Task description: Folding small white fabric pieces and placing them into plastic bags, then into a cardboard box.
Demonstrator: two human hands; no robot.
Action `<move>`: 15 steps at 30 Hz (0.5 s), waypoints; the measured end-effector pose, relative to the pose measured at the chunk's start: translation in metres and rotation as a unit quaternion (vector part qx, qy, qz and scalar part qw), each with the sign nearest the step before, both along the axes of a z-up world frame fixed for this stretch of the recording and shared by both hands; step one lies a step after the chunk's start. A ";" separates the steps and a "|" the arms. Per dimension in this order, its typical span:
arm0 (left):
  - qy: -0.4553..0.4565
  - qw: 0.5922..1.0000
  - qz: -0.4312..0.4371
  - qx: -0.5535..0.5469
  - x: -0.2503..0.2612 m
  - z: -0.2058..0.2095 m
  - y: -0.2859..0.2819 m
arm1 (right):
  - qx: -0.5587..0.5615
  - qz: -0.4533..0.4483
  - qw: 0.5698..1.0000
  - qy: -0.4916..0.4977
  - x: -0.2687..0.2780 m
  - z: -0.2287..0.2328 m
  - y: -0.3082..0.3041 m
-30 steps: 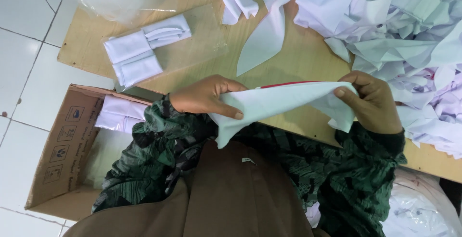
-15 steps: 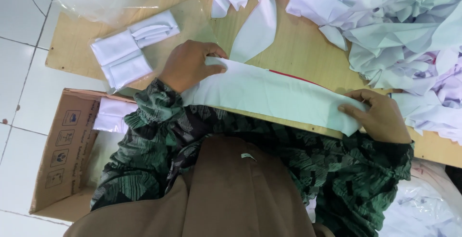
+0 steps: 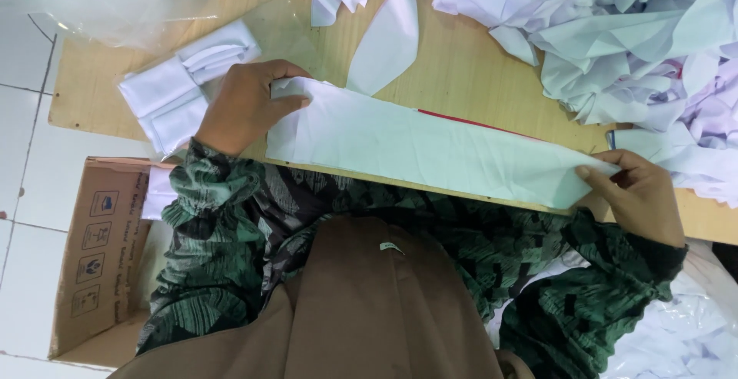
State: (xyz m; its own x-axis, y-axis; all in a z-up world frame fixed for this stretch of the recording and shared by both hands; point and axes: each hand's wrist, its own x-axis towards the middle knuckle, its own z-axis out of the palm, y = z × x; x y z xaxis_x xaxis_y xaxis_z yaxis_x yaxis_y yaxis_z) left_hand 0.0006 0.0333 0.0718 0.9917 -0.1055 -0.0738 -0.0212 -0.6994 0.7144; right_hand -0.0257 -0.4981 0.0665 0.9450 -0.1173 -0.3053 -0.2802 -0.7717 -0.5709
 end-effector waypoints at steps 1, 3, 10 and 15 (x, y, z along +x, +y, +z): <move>0.001 1.000 -0.001 0.000 0.001 0.000 -0.004 | 0.000 -0.001 1.000 0.001 -0.002 -0.005 -0.005; -0.042 0.997 -0.015 -0.060 0.002 0.000 -0.012 | 0.053 -0.021 0.995 -0.077 -0.005 -0.014 -0.015; -0.079 0.992 -0.012 -0.101 0.009 -0.024 -0.042 | 0.046 -0.082 0.983 -0.159 -0.010 -0.029 -0.041; -0.170 0.985 -0.002 -0.029 0.008 -0.024 -0.050 | 0.005 -0.110 0.971 -0.213 -0.017 -0.030 -0.054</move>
